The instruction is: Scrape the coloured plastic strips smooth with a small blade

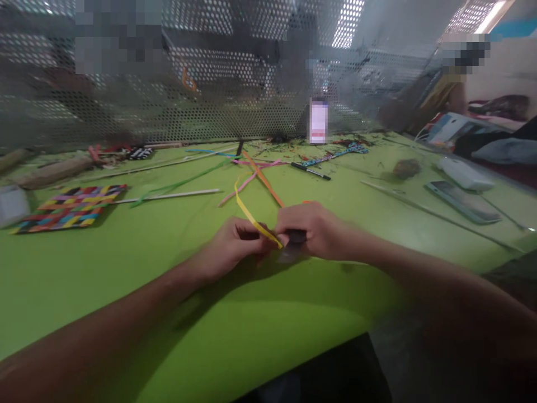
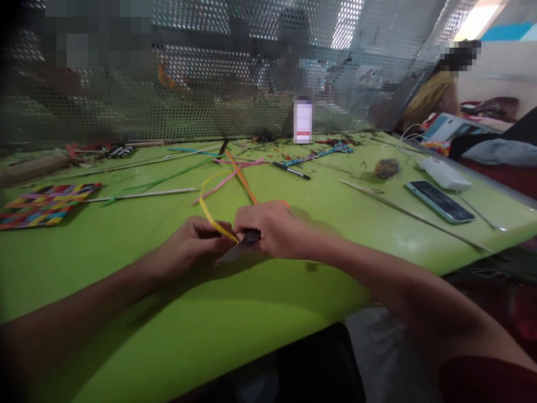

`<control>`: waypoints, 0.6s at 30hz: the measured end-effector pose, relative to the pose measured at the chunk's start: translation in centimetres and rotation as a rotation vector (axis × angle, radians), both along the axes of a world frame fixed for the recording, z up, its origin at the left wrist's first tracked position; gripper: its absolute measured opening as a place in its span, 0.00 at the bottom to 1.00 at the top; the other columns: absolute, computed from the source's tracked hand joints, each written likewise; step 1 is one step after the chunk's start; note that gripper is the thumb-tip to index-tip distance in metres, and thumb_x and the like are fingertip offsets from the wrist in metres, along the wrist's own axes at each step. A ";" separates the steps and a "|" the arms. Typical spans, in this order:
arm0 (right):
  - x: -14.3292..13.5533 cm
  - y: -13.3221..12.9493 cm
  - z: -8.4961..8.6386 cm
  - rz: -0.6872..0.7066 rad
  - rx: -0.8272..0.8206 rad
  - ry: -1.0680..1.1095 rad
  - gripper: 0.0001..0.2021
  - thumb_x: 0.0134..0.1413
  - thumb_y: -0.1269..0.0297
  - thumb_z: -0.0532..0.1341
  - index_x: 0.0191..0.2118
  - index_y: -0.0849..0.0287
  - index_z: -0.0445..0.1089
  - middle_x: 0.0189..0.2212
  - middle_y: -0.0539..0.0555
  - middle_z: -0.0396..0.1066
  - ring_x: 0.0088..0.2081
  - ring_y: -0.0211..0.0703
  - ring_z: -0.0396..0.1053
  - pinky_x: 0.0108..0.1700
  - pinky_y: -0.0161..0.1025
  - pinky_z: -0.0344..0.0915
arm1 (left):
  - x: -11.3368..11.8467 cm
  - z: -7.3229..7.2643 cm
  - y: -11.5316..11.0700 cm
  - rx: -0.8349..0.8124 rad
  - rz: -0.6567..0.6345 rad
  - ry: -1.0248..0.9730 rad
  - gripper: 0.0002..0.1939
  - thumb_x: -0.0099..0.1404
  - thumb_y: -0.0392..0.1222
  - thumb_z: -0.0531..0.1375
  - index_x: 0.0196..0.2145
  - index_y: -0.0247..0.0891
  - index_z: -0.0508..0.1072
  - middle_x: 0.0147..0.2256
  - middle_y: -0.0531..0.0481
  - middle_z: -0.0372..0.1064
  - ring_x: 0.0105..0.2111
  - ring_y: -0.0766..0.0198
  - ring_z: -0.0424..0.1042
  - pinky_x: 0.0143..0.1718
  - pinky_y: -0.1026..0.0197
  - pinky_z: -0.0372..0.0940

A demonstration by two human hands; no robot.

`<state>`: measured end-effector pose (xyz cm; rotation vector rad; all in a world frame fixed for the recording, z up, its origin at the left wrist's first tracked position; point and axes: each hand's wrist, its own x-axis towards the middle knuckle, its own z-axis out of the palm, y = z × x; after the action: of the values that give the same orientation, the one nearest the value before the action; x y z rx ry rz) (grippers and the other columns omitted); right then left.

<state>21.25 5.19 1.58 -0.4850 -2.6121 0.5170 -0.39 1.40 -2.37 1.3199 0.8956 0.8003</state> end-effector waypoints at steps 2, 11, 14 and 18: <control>0.0 0.0 -0.1 -0.015 0.076 0.012 0.09 0.59 0.73 0.58 0.28 0.61 0.66 0.26 0.49 0.65 0.29 0.33 0.58 0.33 0.33 0.49 | 0.0 0.3 0.0 -0.006 -0.044 -0.021 0.06 0.59 0.40 0.68 0.30 0.34 0.82 0.21 0.52 0.69 0.20 0.71 0.62 0.24 0.66 0.55; 0.5 1.0 0.9 -0.025 0.049 0.104 0.05 0.64 0.69 0.58 0.35 0.62 0.67 0.30 0.50 0.68 0.30 0.32 0.57 0.35 0.31 0.53 | 0.3 0.2 0.3 0.016 -0.006 -0.050 0.07 0.59 0.40 0.68 0.27 0.33 0.79 0.22 0.52 0.71 0.20 0.70 0.65 0.25 0.65 0.60; 0.5 0.6 1.7 0.019 -0.046 0.014 0.03 0.62 0.70 0.60 0.39 0.63 0.70 0.33 0.52 0.70 0.31 0.32 0.60 0.36 0.31 0.55 | 0.4 0.2 0.4 0.029 0.013 -0.040 0.09 0.60 0.40 0.68 0.25 0.33 0.78 0.21 0.53 0.70 0.20 0.71 0.65 0.25 0.65 0.60; 0.4 0.3 1.6 0.019 -0.079 -0.003 0.05 0.64 0.71 0.58 0.38 0.63 0.71 0.33 0.52 0.71 0.32 0.33 0.62 0.37 0.32 0.57 | 0.5 0.6 0.2 0.040 0.008 -0.002 0.09 0.60 0.40 0.66 0.25 0.33 0.78 0.20 0.53 0.68 0.20 0.70 0.63 0.26 0.64 0.59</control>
<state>21.65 5.45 3.14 -0.4872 -2.6091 0.6276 0.10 1.64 -1.73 1.3511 0.8879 0.8287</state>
